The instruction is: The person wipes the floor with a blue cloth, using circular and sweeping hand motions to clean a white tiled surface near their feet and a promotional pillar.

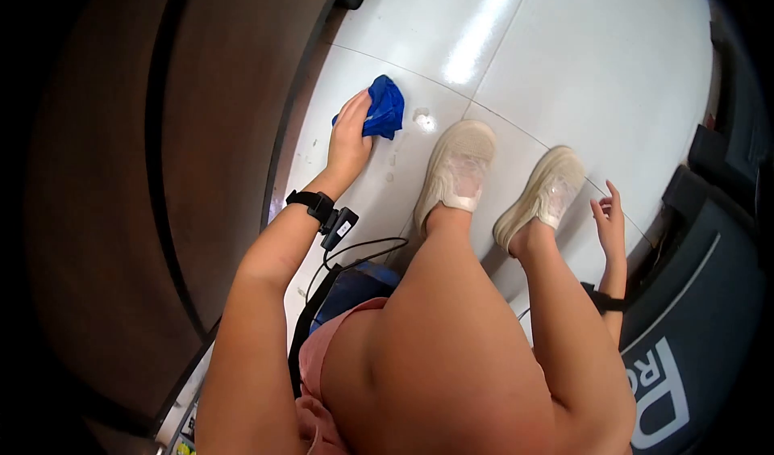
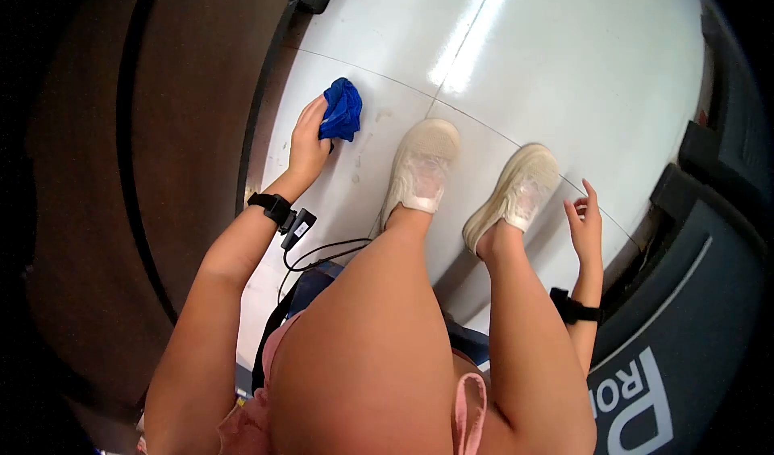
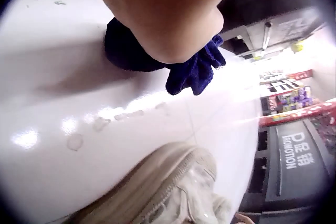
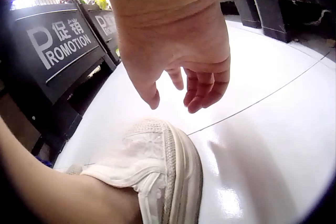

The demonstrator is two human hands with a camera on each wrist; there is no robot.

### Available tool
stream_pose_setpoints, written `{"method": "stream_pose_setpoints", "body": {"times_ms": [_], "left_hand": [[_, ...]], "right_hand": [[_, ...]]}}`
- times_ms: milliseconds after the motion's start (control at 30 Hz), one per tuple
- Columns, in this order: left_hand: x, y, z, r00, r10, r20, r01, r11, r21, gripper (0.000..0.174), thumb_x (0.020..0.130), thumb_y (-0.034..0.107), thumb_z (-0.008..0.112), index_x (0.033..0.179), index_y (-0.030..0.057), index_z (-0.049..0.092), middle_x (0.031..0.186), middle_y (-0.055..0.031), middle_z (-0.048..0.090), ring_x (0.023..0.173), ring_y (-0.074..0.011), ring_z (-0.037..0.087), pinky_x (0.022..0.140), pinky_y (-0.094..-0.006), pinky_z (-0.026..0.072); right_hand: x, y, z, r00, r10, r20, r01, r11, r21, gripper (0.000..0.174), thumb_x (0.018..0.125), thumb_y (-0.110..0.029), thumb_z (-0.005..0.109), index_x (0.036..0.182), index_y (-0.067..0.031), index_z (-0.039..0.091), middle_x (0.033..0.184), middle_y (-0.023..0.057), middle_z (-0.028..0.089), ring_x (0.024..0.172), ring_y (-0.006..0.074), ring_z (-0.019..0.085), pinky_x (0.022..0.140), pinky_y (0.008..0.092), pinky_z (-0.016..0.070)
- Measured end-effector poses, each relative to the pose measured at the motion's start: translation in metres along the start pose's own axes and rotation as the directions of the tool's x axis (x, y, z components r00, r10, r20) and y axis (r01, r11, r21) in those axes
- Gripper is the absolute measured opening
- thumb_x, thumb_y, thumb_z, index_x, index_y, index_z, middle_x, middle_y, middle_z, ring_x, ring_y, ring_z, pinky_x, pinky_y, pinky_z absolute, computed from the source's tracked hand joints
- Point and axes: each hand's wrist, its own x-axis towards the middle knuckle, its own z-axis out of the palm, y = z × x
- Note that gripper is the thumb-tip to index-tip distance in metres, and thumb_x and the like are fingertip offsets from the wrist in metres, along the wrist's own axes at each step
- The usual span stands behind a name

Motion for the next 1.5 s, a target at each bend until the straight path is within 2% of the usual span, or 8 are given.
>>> {"method": "stream_pose_setpoints", "body": {"times_ms": [133,200,233,367,433,533,967,1500], "left_hand": [[-0.003,-0.008,0.005,0.999,0.025,0.026,-0.024,0.999,-0.023,0.052,0.061,-0.014,0.05,0.112,-0.004,0.052,0.115,-0.0202,0.053,0.109,-0.0347,0.049,0.093,-0.0376,0.0403],[-0.015,-0.022,0.012,0.948,-0.175,0.266,0.186,0.982,-0.02,0.053,0.062,-0.013,0.051,0.113,-0.0018,0.052,0.115,-0.0191,0.054,0.108,-0.0337,0.051,0.093,-0.0373,0.0411],[-0.024,-0.034,0.014,0.961,-0.031,0.273,0.03,1.0,0.007,0.053,0.061,-0.013,0.051,0.113,-0.0002,0.053,0.115,-0.0182,0.054,0.108,-0.0334,0.051,0.092,-0.0369,0.0412],[-0.018,-0.038,0.019,0.935,0.049,0.35,-0.027,0.997,-0.067,0.056,0.059,-0.014,0.052,0.113,0.0022,0.054,0.116,-0.016,0.055,0.11,-0.032,0.05,0.094,-0.0358,0.0406],[-0.027,-0.05,0.019,0.824,0.304,0.478,-0.295,0.951,-0.097,0.058,0.059,-0.013,0.052,0.114,0.003,0.054,0.117,-0.0154,0.055,0.112,-0.031,0.049,0.096,-0.0355,0.04],[-0.034,-0.047,0.023,0.769,0.367,0.523,-0.418,0.908,-0.022,0.056,0.059,-0.012,0.054,0.113,0.0041,0.055,0.119,-0.0115,0.055,0.113,-0.0279,0.05,0.096,-0.0357,0.0405],[-0.017,-0.033,0.047,0.904,0.297,0.309,-0.299,0.953,-0.041,0.054,0.052,-0.011,0.055,0.103,0.0019,0.058,0.107,-0.0113,0.058,0.102,-0.0297,0.052,0.088,-0.0387,0.043],[0.151,0.026,0.101,0.976,0.206,0.077,-0.21,0.976,0.059,0.048,0.056,-0.009,0.053,0.102,0.0031,0.06,0.1,-0.0108,0.06,0.094,-0.03,0.055,0.082,-0.0369,0.0447]], "right_hand": [[-0.015,0.013,0.011,0.999,-0.008,-0.032,0.011,0.995,0.099,0.053,0.083,-0.015,0.061,0.131,-0.0089,0.04,0.081,0.0059,0.053,0.067,0.012,0.051,0.058,0.0258,0.0448],[-0.02,0.016,0.014,0.999,0.011,-0.039,-0.007,0.994,0.105,0.053,0.083,-0.017,0.062,0.13,-0.0084,0.041,0.081,0.0067,0.054,0.067,0.0127,0.052,0.06,0.0264,0.0456],[-0.03,0.026,0.015,0.998,0.036,-0.046,-0.03,0.994,0.108,0.053,0.083,-0.017,0.062,0.13,-0.0079,0.04,0.081,0.0072,0.054,0.068,0.0127,0.053,0.06,0.0265,0.0458],[-0.029,0.031,0.017,0.996,0.081,-0.047,-0.076,0.992,0.097,0.054,0.082,-0.016,0.062,0.13,-0.0057,0.039,0.081,0.0077,0.055,0.066,0.0128,0.053,0.059,0.0265,0.046],[-0.031,0.037,0.016,0.99,0.096,-0.107,-0.082,0.988,0.132,0.054,0.082,-0.016,0.062,0.13,-0.0055,0.039,0.081,0.0074,0.055,0.065,0.0127,0.053,0.059,0.0265,0.0459],[-0.026,0.062,0.04,0.988,0.056,-0.143,-0.033,0.987,0.157,0.055,0.081,-0.016,0.063,0.129,-0.0048,0.04,0.08,0.0071,0.055,0.065,0.0129,0.053,0.059,0.0269,0.0459],[-0.042,0.037,0.032,0.988,0.153,-0.015,-0.151,0.984,0.096,0.057,0.081,-0.018,0.063,0.131,-0.006,0.037,0.083,0.0091,0.056,0.07,0.0154,0.054,0.065,0.0286,0.0465],[0.033,0.008,-0.016,0.995,0.101,0.012,-0.102,0.989,0.106,0.052,0.084,-0.018,0.06,0.13,-0.0075,0.04,0.084,0.0086,0.057,0.073,0.0144,0.055,0.067,0.0284,0.0464]]}}
